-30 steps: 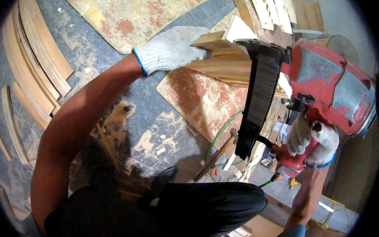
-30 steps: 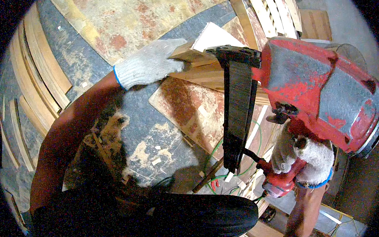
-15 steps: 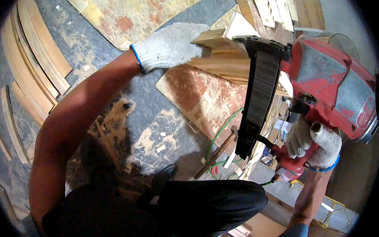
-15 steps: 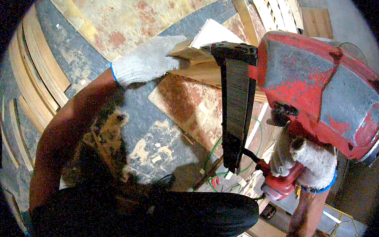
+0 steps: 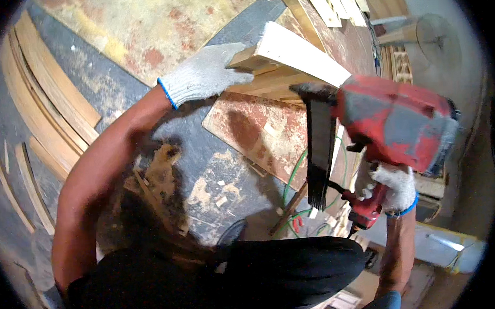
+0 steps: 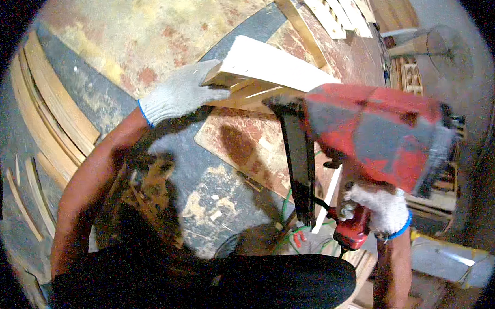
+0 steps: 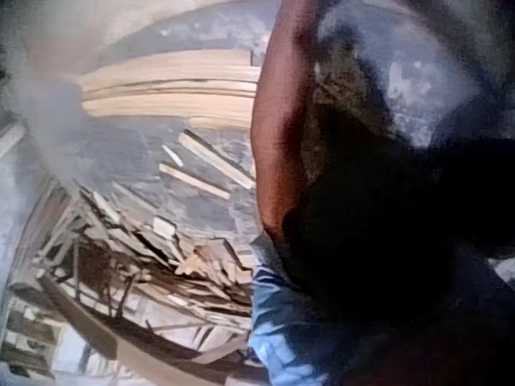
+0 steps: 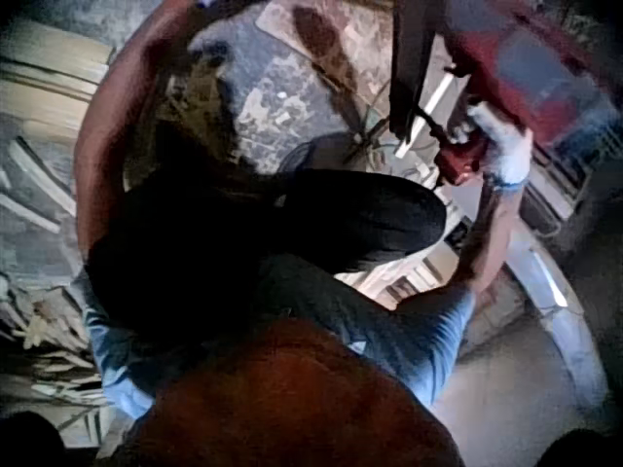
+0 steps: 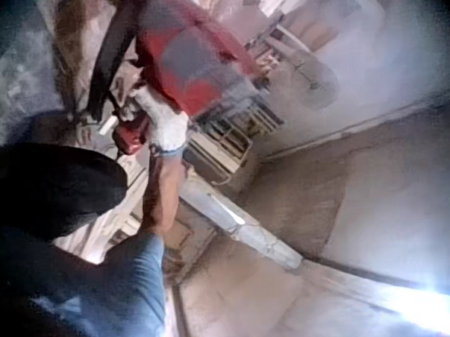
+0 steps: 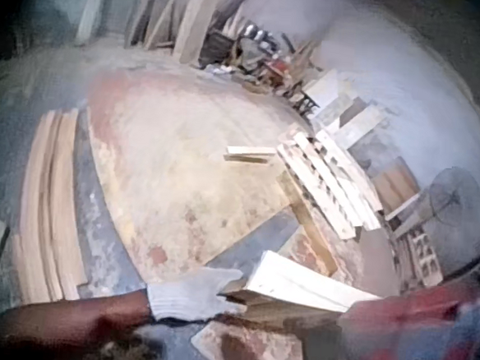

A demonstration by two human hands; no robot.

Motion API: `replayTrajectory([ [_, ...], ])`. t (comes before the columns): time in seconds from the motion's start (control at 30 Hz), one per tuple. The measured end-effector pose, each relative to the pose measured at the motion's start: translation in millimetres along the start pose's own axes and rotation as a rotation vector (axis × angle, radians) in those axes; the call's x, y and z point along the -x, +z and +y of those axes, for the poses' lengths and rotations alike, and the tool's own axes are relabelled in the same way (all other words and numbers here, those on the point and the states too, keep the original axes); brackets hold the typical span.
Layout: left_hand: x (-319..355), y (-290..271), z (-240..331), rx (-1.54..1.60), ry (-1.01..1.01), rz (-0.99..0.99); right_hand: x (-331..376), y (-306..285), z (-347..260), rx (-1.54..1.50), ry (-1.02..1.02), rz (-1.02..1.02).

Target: The person assembles a wooden chair frame by attaching slats to a base using a pneumatic nail gun. They pick up individual wooden pieces, align them with the frame, and secure them with nails. The person also uses a hammer to tap pieces into place and adjusts the frame orientation during the process.

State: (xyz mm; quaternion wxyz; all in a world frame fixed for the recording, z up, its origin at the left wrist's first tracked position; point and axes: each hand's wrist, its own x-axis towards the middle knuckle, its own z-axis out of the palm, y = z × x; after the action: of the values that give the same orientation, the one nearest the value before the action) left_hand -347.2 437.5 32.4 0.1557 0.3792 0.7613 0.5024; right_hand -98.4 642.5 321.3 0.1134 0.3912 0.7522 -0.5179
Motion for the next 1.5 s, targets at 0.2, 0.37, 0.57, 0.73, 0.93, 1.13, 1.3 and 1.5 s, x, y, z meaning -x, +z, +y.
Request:
replayTrajectory([
  [0.2, -0.4, -10.6, 38.0, 0.002, -0.074, 0.007, -4.8, -35.7, 90.1, 0.475, -0.045, -0.13],
  [0.37, 11.6, -25.0, 42.2, 0.161, 0.0, 0.064, -24.9, -5.9, 113.2, 0.11, 0.278, 0.022],
  [0.57, -10.9, -25.6, 54.9, 0.121, -0.151, -0.068, -18.3, -13.7, 146.4, -0.001, 0.254, -0.059],
  [0.73, -19.0, -17.2, 41.7, 0.256, -0.134, -0.007, -17.4, -19.3, 171.4, -0.04, 0.238, -0.117],
  [0.93, -18.5, -20.5, 34.9, 0.26, -0.134, -0.062, -17.4, -25.6, 180.0, 0.1, 0.088, -0.187],
  [1.13, -27.6, -34.8, 25.4, 0.186, -0.169, -0.103, -37.3, -12.5, 174.9, 0.282, 0.121, -0.157],
  [1.3, -28.1, -18.3, 42.5, 0.345, -0.072, -0.079, -54.1, 2.5, 192.2, 0.16, 0.139, -0.095],
  [1.5, -20.4, -36.5, 41.9, 0.27, -0.124, -0.02, -72.8, 17.9, 229.3, 0.115, 0.228, -0.16],
])
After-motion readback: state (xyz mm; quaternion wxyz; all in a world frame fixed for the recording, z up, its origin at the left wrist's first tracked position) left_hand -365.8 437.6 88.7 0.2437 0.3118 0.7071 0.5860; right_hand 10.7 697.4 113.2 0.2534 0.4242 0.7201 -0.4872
